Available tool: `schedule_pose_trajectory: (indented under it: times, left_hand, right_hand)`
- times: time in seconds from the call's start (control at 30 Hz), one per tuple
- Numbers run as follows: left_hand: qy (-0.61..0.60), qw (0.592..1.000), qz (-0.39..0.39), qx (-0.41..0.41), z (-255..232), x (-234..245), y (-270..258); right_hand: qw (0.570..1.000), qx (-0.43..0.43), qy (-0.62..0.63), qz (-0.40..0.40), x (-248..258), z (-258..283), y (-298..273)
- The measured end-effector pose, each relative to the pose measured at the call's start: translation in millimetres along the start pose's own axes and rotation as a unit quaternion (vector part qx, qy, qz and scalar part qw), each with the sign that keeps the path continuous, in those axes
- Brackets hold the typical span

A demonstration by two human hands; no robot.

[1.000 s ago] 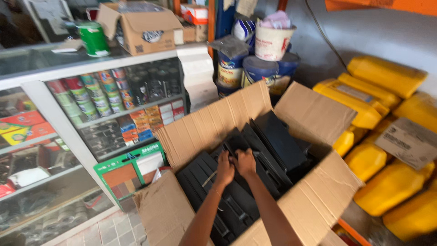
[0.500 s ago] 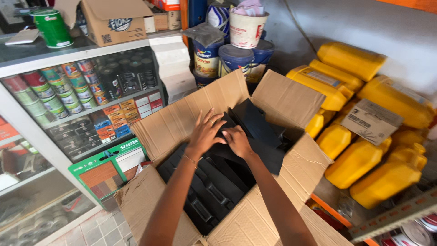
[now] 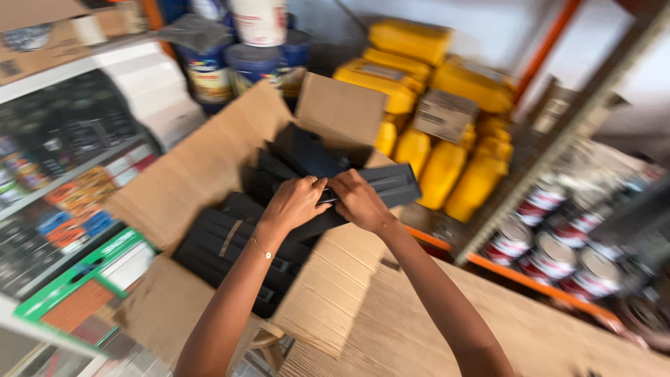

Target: The person removes a black plastic part from a cardboard box and wipes it with a cloth on a wooden table. The person repeatedly turns the part over to clean different sides and edges, then places it back on the table.

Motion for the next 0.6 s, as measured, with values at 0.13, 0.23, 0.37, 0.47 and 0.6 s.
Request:
schedule_pose_trajectory:
  times: [0.13,0.23,0.37,0.47,0.6]
  left_hand:
    - [-0.077,0.991,-0.077,-0.076,-97,28,-7]
    - [-0.107,0.981,-0.136,-0.089,-150,20,-14]
    - [-0.214,0.954,-0.178,-0.111,-212,-15,-25]
    - [-0.325,0.933,-0.131,-0.085,-254,-63,-38]
    - [-0.483,0.871,-0.079,-0.049,-301,-112,-66]
  right_hand:
    - [0.991,-0.058,0.061,-0.102,44,-6,-97]
    - [0.977,-0.119,0.05,-0.172,50,-12,-176]
    - [0.95,-0.234,0.018,-0.204,38,-12,-266]
    - [0.931,-0.296,0.028,-0.213,17,-1,-326]
    - [0.914,-0.34,0.077,-0.21,-15,17,-386]
Point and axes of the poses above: each hand's wrist, its own y-axis towards the middle knuckle, its own x-axis out of the back of the hand, z = x × y, the point moved 9 cm from there along y, towards the middle knuckle, and after that the axes turned 12 degrees about z, right-handed, at the moved point
